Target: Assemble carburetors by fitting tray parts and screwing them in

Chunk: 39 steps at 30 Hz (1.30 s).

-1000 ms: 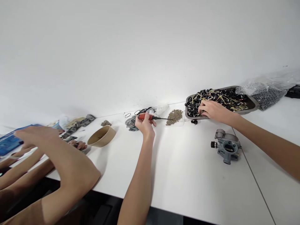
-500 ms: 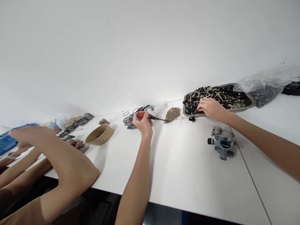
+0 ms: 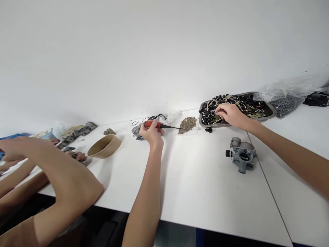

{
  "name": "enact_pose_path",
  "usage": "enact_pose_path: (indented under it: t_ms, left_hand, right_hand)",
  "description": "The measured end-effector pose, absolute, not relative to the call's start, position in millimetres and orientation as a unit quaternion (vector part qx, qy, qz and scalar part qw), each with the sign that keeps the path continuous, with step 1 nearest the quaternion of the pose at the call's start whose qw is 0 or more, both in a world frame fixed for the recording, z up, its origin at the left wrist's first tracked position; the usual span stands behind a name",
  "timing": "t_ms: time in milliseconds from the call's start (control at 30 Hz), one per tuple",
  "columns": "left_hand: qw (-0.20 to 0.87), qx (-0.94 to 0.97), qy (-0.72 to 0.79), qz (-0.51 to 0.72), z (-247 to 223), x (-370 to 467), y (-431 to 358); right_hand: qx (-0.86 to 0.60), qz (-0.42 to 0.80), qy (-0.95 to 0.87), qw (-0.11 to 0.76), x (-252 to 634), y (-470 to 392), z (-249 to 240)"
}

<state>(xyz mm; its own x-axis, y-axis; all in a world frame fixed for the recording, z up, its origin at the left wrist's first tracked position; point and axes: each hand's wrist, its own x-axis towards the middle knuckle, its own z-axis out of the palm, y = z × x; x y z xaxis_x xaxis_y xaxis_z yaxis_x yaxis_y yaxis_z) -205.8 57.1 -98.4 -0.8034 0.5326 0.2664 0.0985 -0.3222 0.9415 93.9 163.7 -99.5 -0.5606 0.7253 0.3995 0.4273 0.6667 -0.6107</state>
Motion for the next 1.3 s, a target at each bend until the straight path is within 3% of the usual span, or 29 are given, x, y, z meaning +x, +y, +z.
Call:
enact_pose_path:
  t_ms: [267, 600, 833, 967, 1100, 1300]
  left_hand:
    - [0.179, 0.258, 0.547, 0.776, -95.0, -206.5, 56.6]
    - [0.201, 0.253, 0.54, 0.778, -88.8, -197.3, 57.6]
    - [0.223, 0.263, 0.546, 0.763, -86.9, -192.6, 53.3]
    - [0.222, 0.271, 0.554, 0.756, -89.8, -192.9, 54.1]
    - [0.217, 0.279, 0.549, 0.757, -92.6, -193.2, 56.1]
    - [0.219, 0.287, 0.546, 0.756, -95.5, -195.5, 55.9]
  right_hand:
    - [-0.343, 0.386, -0.819, 0.251, 99.5, 151.2, -69.9]
    - [-0.344, 0.375, -0.83, 0.229, 150.7, 99.3, -49.2]
    - [-0.403, 0.506, -0.704, 0.293, 175.0, 55.1, -64.2]
    - [-0.409, 0.565, -0.659, 0.28, 178.8, 41.8, -62.2]
    - [-0.41, 0.557, -0.686, 0.224, 180.0, 35.1, -56.8]
    - [-0.418, 0.478, -0.741, 0.217, 176.2, 31.0, -63.0]
